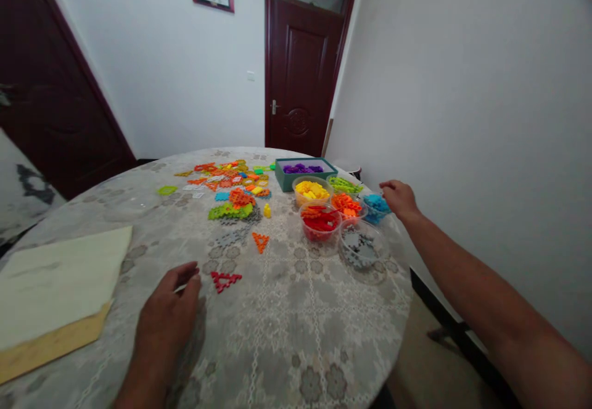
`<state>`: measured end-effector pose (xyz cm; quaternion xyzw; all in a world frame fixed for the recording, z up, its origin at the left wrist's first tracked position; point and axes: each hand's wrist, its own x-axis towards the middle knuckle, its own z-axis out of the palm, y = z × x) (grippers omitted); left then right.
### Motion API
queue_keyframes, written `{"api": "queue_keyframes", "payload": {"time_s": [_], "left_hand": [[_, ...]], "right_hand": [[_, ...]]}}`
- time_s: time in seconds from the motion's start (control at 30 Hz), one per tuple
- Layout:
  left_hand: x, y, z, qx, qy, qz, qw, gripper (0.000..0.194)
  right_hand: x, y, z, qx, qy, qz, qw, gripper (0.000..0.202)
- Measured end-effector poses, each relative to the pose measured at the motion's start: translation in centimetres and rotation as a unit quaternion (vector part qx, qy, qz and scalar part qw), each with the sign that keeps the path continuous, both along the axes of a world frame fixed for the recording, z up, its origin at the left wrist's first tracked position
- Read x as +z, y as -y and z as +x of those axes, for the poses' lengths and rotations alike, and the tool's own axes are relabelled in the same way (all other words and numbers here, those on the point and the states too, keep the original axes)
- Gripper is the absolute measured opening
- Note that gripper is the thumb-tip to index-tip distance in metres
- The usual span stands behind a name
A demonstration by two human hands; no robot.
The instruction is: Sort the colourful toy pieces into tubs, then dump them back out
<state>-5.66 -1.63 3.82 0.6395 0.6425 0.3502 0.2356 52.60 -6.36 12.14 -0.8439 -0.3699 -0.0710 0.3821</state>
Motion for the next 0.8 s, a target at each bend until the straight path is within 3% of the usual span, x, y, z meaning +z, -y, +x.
{"api": "queue_keyframes", "payload": {"time_s": [0.1, 0.17, 0.23, 0.33, 0.43, 0.5, 0.6, 0.8], "left_hand": [[-0.8, 0.5, 0.5, -0.032, -0.031, 0.024, 0.999, 0.046], [-1.6, 0.6, 0.7, -0.047, -0.061, 0.072, 0.994, 0.046], [-2.5, 0.7, 0.8, -0.078, -0.087, 0.118, 0.986, 0.045], [-3.4, 0.9, 0.9, -0.108, -0.118, 0.153, 0.975, 0.041], [-3.4, 1.3, 1.3, -0.136, -0.161, 0.143, 0.967, 0.043], [-3.0, 1.5, 1.6, -0.149, -0.193, 0.124, 0.962, 0.043], [-2.5, 1.5, 2.0, -0.146, -0.226, 0.101, 0.958, 0.035], [-2.1, 1.5, 2.1, -0.153, -0.243, 0.088, 0.954, 0.031]], "right_hand": [[-0.1, 1.4, -5.3, 0.053, 0.025, 0.102, 0.993, 0.039], [-0.2, 2.3, -10.1, 0.135, 0.022, 0.13, 0.982, 0.034], [-0.4, 3.0, -15.3, 0.267, 0.019, 0.095, 0.959, 0.029], [-1.5, 3.1, -22.6, 0.464, 0.032, -0.025, 0.885, 0.025], [-3.7, 1.3, -27.8, 0.559, 0.061, -0.104, 0.82, 0.031], [-5.5, -0.8, -29.7, 0.555, 0.102, -0.129, 0.815, 0.037], [-7.5, -4.0, -31.2, 0.474, 0.142, -0.164, 0.853, 0.042], [-9.1, -6.9, -31.8, 0.382, 0.131, -0.232, 0.885, 0.035]]}}
